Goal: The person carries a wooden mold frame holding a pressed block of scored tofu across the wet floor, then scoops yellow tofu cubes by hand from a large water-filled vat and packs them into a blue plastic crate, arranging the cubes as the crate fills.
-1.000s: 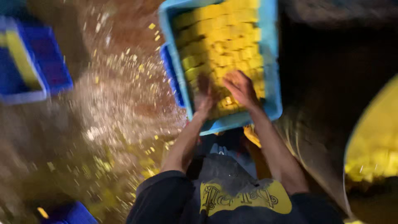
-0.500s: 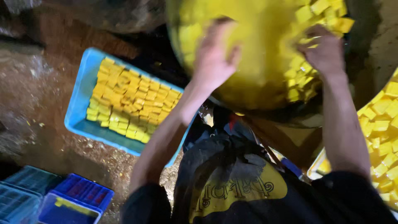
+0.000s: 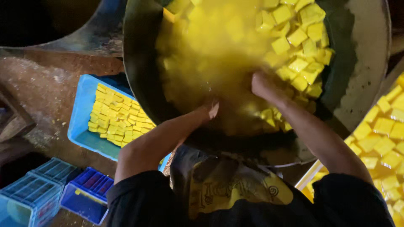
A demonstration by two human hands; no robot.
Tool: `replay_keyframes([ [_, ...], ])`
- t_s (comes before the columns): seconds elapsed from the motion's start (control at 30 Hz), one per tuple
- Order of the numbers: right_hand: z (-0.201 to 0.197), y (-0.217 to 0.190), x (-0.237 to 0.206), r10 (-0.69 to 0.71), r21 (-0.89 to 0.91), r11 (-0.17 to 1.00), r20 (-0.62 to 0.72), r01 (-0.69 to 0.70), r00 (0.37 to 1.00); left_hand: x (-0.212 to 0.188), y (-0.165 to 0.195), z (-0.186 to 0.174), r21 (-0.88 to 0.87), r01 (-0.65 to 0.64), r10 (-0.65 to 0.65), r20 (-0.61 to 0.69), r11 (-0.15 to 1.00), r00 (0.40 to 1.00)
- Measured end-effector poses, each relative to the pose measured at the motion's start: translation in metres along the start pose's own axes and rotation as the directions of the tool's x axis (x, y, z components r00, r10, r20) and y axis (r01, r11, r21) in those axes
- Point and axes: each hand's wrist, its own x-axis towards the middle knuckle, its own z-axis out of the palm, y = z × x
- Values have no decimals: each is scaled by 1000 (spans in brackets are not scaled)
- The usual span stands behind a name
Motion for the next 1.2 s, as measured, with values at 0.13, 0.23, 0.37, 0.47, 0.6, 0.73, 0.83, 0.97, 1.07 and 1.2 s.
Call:
replay_keyframes([
  [0.13, -25, 34, 50, 28, 182, 983, 0, -27, 1000, 8, -5, 0, -56, 20, -16, 64, 998, 998],
  [0.23, -35, 28, 91, -229, 176, 938, -334, 300, 914, 9, -13, -2, -87, 29, -22, 85, 996, 996],
  [0.37, -31, -21, 123, 221, -62, 972, -97, -227, 971, 3, -26, -3, -122, 36, -24, 97, 992, 995],
  [0.47, -30, -46, 121, 95, -213, 965, -256, -152, 962, -2, -31, -7, -133, 28, -18, 77, 991, 997],
  [0.6, -37, -50, 106, 50, -242, 963, -267, -118, 962, -11, -32, -20, -181, -37, 29, -44, 983, 999],
  [0.73, -45, -51, 99, 35, -269, 962, -60, -50, 998, -40, -33, -43, -285, -186, 105, -277, 940, 955],
  [0.83, -46, -66, 97, -40, -408, 912, -1, 36, 999, -92, -44, -66, -370, -349, 141, -485, 861, 863],
  [0.97, -46, -83, 79, 165, 474, 865, 42, -165, 985, -190, -80, -62, -267, -665, 108, -878, 698, 466],
  [1.07, -53, -95, 47, 232, 904, 387, 97, -183, 968, -258, -125, -9, -345, -921, -12, -937, 179, 349],
  [1.2, -60, -159, -15, -132, 954, 295, 96, -53, 987, -296, -197, 101, -477, -854, -390, -761, -206, 519],
])
